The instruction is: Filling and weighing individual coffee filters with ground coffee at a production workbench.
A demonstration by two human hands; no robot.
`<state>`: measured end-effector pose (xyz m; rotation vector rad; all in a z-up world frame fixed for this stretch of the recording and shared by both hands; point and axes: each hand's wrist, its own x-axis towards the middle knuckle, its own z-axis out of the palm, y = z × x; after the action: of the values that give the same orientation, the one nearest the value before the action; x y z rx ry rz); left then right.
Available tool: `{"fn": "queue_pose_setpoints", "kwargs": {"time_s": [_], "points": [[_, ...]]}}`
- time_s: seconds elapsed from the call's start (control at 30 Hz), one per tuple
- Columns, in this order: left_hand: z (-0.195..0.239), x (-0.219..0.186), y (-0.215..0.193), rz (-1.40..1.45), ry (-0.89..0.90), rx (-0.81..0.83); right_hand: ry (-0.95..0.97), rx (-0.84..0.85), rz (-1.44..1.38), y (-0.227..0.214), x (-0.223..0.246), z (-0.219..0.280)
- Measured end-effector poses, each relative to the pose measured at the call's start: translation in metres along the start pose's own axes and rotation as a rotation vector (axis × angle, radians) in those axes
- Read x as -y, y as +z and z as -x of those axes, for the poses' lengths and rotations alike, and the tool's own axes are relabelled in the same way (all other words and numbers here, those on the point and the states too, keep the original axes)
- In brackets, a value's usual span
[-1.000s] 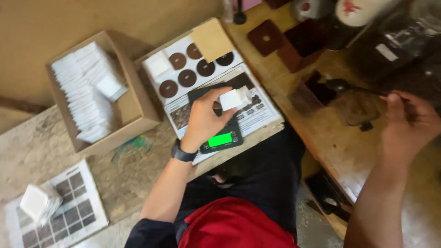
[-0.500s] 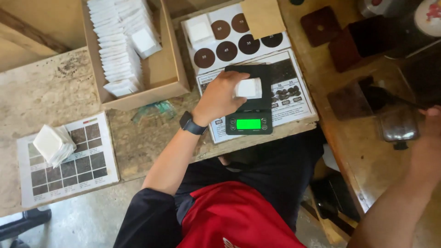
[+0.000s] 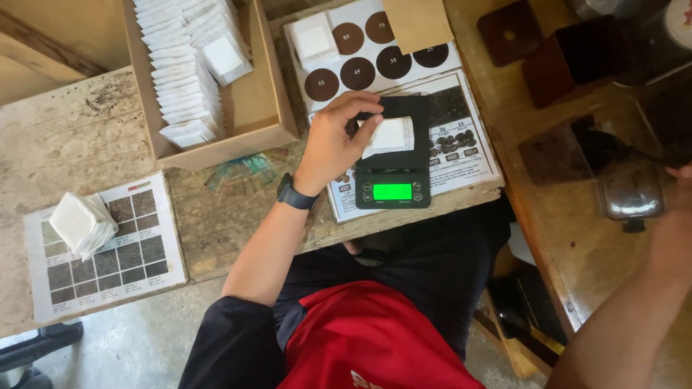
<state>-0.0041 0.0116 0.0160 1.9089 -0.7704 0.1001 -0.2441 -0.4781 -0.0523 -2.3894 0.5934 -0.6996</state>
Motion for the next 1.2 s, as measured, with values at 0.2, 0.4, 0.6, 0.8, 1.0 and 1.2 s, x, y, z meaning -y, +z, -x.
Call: {"fn": "queue_pose_setpoints", "kwargs": {"time_s": [0.2, 0.4, 0.6, 0.8, 1.0, 1.2], "points": [[0.002, 0.002, 0.002, 0.049, 0.010, -0.086, 0.389, 0.008, -0.237, 0.005, 0.019, -0.002], [0.004, 0.001, 0.003, 0.048, -0.007, -0.092, 0.188, 0.026, -0.132, 0.003, 0.020, 0.002], [0.004, 0.000, 0.002, 0.040, 0.005, -0.084, -0.073, -0.065, 0.013, 0.005, -0.010, 0.002], [0.007, 0.010, 0.008, -0.124, 0.090, 0.084, -0.147, 0.021, -0.059, 0.010, 0.051, 0.002], [0.011, 0.024, 0.017, -0.283, 0.173, 0.229, -0.367, -0.365, 0.031, 0.027, 0.108, 0.010], [0.008, 0.018, 0.008, -0.023, -0.028, 0.170, -0.172, -0.246, -0.151, 0.073, 0.205, 0.035]]}}
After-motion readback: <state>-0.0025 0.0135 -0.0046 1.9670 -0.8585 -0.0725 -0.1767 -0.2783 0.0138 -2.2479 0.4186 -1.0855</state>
